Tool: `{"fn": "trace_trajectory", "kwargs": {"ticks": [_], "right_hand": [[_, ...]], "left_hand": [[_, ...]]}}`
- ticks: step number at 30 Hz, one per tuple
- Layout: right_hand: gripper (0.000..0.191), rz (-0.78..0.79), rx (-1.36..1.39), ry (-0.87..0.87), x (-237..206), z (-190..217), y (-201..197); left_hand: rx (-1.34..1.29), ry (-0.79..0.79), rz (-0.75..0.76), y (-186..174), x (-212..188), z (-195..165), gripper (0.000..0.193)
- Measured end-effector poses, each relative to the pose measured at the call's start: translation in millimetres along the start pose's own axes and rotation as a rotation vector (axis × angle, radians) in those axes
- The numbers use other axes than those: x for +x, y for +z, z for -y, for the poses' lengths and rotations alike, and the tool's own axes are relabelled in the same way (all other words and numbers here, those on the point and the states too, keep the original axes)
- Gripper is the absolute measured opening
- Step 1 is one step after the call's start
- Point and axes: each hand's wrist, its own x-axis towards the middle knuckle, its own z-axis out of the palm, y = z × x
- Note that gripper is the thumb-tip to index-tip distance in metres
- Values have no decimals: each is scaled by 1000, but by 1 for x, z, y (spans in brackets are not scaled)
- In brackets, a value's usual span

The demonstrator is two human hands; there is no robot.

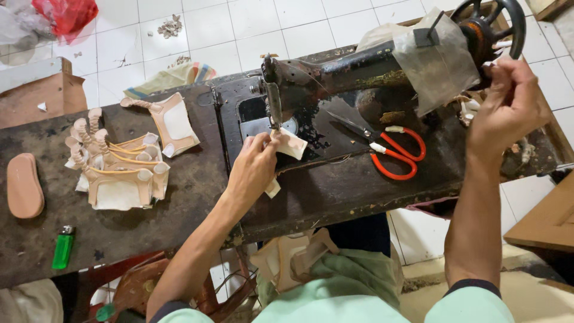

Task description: The person uses a sewing machine to stitch beige shoe parts, repeatedly attaching elastic straps and trimming excess thread with scissors. The person handles multiple shoe components, aligns them under the needle, and cuts threads after each stitch.

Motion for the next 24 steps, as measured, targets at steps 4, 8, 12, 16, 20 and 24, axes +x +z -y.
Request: {"fn": "trace_trajectory", "kwargs": {"ticks": [4, 8, 12, 16, 20, 24], "right_hand": [[7, 43, -55, 5, 15, 10, -9], [6, 100, 33, -91, 34, -3, -6], [9, 197, -16, 106, 40, -19, 1], [7, 129, 8, -50, 44, 2, 1], [10, 9, 401, 199, 40, 50, 1], [21, 596, 553, 357, -7, 126, 25]], "left_hand": [[-25, 19, -34, -2, 2, 0, 35], [-44, 17, -47, -4, 0, -3, 38], [-50, -17, -8, -6, 1, -8, 34], [-26, -12, -46, -7, -3, -13, 40], [-14, -14, -74, -5, 2, -13, 43], [18, -9, -72, -3, -3, -14, 34]]}}
